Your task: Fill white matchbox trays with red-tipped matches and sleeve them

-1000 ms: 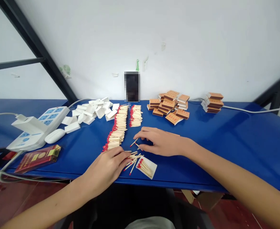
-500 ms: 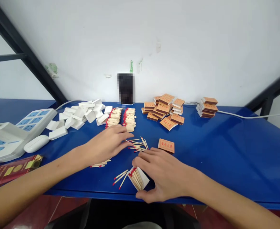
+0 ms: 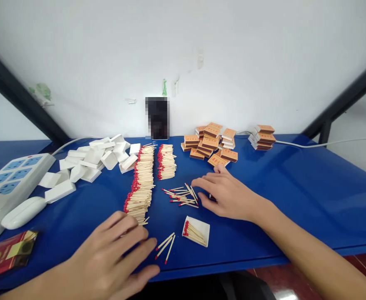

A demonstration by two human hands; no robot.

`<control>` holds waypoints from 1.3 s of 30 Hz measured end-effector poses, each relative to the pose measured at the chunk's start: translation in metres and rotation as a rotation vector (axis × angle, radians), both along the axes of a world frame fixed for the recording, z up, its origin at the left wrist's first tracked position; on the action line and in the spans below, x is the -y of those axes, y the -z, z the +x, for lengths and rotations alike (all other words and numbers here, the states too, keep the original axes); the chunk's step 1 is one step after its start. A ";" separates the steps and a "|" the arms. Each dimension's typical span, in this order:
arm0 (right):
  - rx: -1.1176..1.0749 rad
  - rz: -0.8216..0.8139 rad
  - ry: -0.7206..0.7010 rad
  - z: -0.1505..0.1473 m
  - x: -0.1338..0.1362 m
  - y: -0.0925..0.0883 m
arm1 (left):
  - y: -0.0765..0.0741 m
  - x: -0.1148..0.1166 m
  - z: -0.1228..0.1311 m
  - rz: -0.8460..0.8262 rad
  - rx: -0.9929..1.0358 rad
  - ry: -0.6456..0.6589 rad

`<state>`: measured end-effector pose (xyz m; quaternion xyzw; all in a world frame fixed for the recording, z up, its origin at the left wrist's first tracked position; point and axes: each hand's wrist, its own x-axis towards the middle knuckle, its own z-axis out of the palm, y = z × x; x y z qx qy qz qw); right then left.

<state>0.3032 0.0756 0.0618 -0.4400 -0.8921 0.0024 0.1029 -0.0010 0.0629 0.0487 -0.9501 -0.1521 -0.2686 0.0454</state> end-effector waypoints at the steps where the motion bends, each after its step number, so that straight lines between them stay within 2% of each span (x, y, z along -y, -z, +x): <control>1: 0.009 -0.016 0.019 0.000 -0.002 0.001 | 0.004 0.002 0.005 0.015 -0.011 -0.013; 5: -0.036 -0.056 0.015 0.000 -0.005 0.004 | 0.009 0.001 0.022 0.040 -0.119 -0.067; 10: -0.138 -0.098 -0.064 0.002 0.007 0.000 | -0.001 -0.015 0.036 0.035 -0.292 -0.070; 12: -0.144 -0.110 -0.103 -0.001 0.017 -0.002 | -0.004 -0.023 0.042 0.028 -0.327 -0.112; 16: -0.080 -0.069 -0.160 -0.012 0.032 0.004 | -0.001 -0.034 0.059 0.012 -0.303 -0.196; 20: -0.030 0.029 -0.227 -0.026 0.037 0.016 | 0.004 -0.043 0.071 0.043 -0.269 -0.205; 25: -0.121 0.112 -0.229 -0.024 0.031 0.018 | -0.009 -0.050 0.060 -0.008 -0.105 -0.197; 27: -0.150 0.098 -0.179 -0.016 0.024 0.016 | -0.017 -0.044 0.049 -0.043 -0.019 -0.157; 30: -0.110 0.083 -0.145 -0.008 0.010 0.013 | -0.019 -0.018 0.038 -0.101 0.089 -0.139; 32: -0.073 0.085 -0.181 -0.009 0.000 0.014 | -0.013 0.004 0.038 -0.174 0.129 -0.186; 35: -0.027 0.140 -0.220 -0.021 -0.010 0.017 | 0.002 0.030 0.046 -0.209 0.076 -0.305; 39: 0.017 0.178 -0.206 -0.035 -0.014 0.019 | 0.020 0.041 0.050 -0.235 0.011 -0.354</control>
